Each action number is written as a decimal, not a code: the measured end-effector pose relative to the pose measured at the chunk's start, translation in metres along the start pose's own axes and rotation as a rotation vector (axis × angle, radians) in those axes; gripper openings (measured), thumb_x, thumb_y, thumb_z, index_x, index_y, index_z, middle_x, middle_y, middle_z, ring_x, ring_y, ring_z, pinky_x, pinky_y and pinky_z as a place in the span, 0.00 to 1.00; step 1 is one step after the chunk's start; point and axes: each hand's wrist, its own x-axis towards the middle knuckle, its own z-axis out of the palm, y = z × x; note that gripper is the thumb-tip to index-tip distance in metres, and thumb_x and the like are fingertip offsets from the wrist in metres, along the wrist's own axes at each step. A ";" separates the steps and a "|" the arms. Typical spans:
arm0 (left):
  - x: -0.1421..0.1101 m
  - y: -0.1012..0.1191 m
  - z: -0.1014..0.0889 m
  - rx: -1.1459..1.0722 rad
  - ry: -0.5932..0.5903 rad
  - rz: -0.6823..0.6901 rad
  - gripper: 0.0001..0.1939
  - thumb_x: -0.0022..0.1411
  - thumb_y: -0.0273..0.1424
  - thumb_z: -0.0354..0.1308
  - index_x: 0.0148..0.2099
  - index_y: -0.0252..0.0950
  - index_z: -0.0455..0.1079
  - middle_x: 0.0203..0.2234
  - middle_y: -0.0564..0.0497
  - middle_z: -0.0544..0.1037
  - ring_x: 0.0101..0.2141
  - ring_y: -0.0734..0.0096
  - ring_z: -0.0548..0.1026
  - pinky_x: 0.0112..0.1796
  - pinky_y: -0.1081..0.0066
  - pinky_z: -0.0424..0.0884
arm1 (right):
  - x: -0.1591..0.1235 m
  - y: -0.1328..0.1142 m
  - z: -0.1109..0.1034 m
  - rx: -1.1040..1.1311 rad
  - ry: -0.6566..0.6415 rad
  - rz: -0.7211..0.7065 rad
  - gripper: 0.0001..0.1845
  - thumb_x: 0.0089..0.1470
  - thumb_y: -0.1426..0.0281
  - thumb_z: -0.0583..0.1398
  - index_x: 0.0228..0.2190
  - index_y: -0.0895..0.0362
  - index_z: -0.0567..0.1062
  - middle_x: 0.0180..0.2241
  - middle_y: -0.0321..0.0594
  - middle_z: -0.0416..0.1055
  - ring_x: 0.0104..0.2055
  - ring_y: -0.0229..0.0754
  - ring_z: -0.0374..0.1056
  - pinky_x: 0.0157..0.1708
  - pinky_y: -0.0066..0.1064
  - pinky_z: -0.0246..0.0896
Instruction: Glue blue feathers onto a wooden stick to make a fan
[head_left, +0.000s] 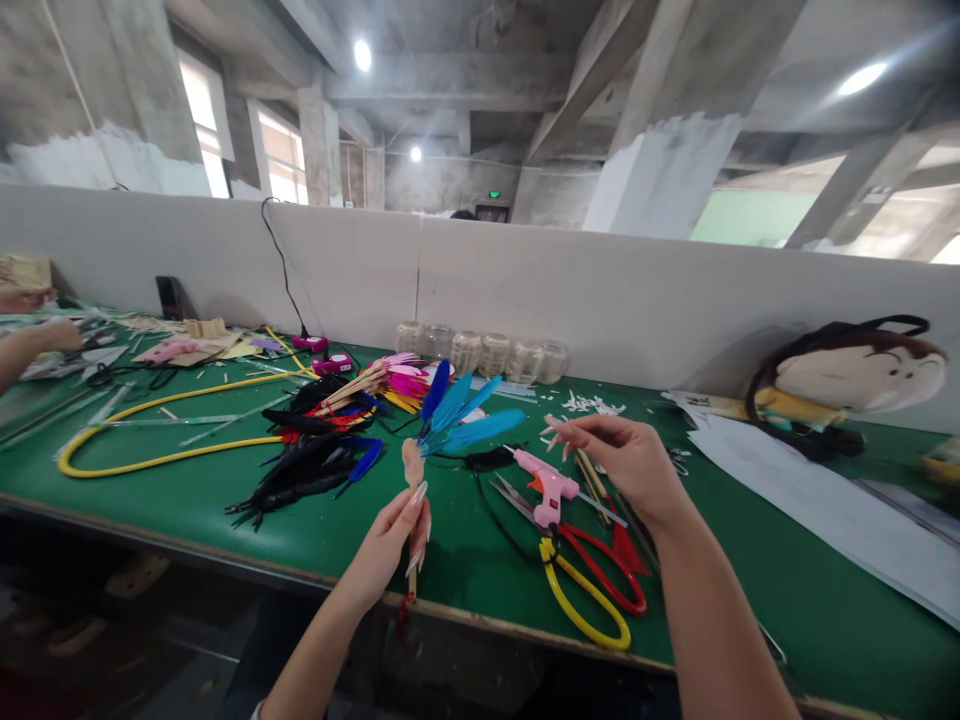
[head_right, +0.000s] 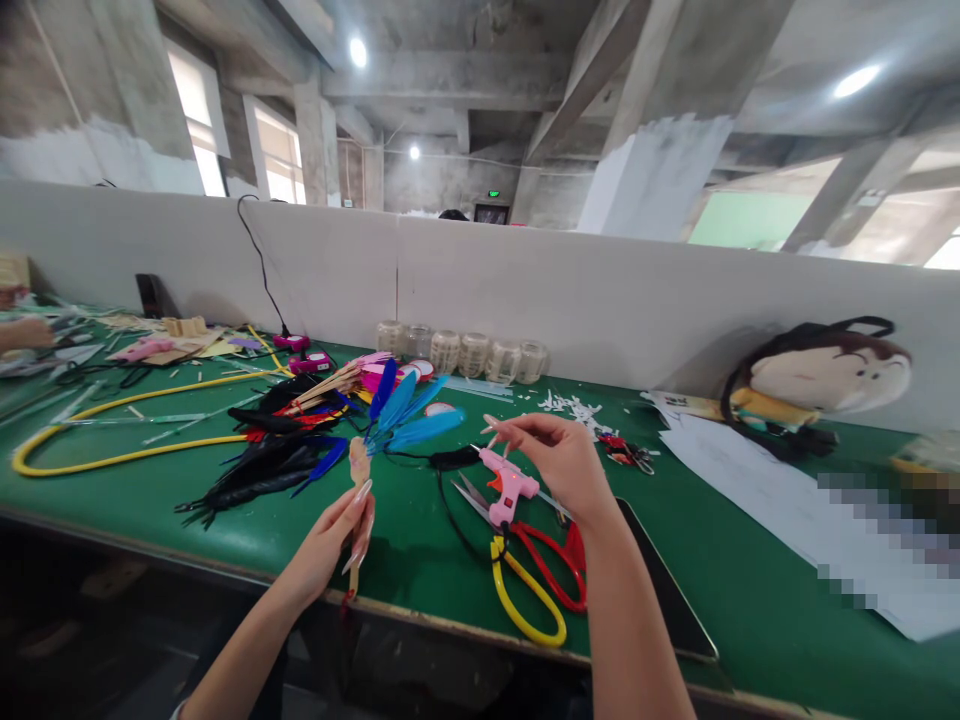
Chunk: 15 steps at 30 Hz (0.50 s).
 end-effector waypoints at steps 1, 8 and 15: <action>0.000 0.000 0.000 -0.007 0.010 0.001 0.17 0.57 0.44 0.49 0.26 0.35 0.60 0.09 0.61 0.59 0.11 0.83 0.55 0.14 0.80 0.53 | 0.001 0.001 -0.001 0.014 0.022 -0.008 0.12 0.39 0.60 0.63 0.23 0.56 0.77 0.22 0.37 0.73 0.23 0.36 0.65 0.26 0.28 0.61; -0.001 0.002 0.002 -0.034 0.028 -0.012 0.18 0.55 0.45 0.51 0.25 0.34 0.60 0.09 0.61 0.59 0.11 0.83 0.55 0.14 0.80 0.52 | 0.004 0.011 0.001 -0.008 0.156 -0.035 0.13 0.42 0.58 0.61 0.23 0.56 0.75 0.22 0.36 0.72 0.23 0.35 0.65 0.27 0.28 0.61; 0.001 0.004 0.002 -0.128 0.129 -0.003 0.18 0.53 0.45 0.53 0.25 0.35 0.60 0.08 0.62 0.57 0.11 0.83 0.54 0.14 0.80 0.50 | 0.004 0.010 0.002 -0.040 0.066 0.067 0.19 0.45 0.54 0.57 0.23 0.58 0.75 0.25 0.40 0.73 0.24 0.36 0.65 0.21 0.25 0.57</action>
